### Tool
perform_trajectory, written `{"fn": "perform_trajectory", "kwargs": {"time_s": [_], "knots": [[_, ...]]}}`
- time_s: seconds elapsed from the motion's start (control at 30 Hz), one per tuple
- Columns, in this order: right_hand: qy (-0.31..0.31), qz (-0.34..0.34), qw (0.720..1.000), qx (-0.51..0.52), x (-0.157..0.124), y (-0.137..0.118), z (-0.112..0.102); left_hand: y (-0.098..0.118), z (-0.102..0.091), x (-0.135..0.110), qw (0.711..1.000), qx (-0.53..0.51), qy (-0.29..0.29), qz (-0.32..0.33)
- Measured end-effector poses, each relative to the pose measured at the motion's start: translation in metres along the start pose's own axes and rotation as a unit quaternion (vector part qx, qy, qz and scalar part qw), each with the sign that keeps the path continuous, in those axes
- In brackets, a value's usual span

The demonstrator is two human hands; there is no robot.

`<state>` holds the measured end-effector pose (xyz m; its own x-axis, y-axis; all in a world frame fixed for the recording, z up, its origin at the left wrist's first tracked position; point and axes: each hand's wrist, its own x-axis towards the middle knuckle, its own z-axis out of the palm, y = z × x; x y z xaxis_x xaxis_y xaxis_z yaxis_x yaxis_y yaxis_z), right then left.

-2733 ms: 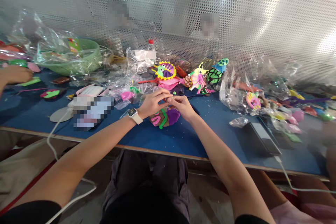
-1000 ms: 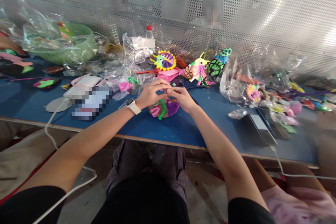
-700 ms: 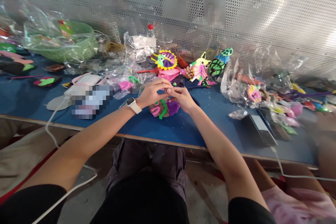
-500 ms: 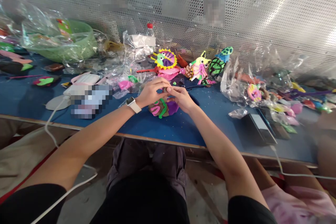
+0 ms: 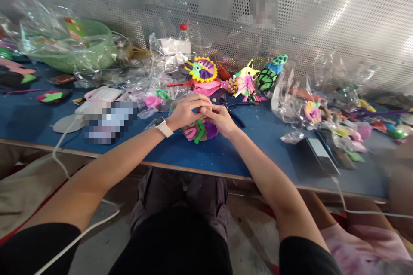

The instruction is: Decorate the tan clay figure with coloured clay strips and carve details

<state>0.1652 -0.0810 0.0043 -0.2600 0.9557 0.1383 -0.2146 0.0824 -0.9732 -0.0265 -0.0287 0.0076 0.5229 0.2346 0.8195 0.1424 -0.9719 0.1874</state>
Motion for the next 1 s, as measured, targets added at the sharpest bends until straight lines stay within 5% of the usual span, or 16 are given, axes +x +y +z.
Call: {"fn": "perform_trajectory", "kwargs": {"time_s": [0.47,0.73,1.0], "knots": [[0.045,-0.024,0.999,-0.018,-0.001,-0.003,0.01,0.003,0.0,0.001,1.0,0.001,0.008,0.0],[0.075,-0.065,0.993,-0.059,0.002,-0.009,0.001,0.001,-0.006,0.002,0.996,0.011,0.025,-0.084],[0.152,-0.165,0.965,-0.139,0.004,-0.007,-0.002,0.01,-0.001,0.007,0.963,-0.133,0.048,-0.228]]}}
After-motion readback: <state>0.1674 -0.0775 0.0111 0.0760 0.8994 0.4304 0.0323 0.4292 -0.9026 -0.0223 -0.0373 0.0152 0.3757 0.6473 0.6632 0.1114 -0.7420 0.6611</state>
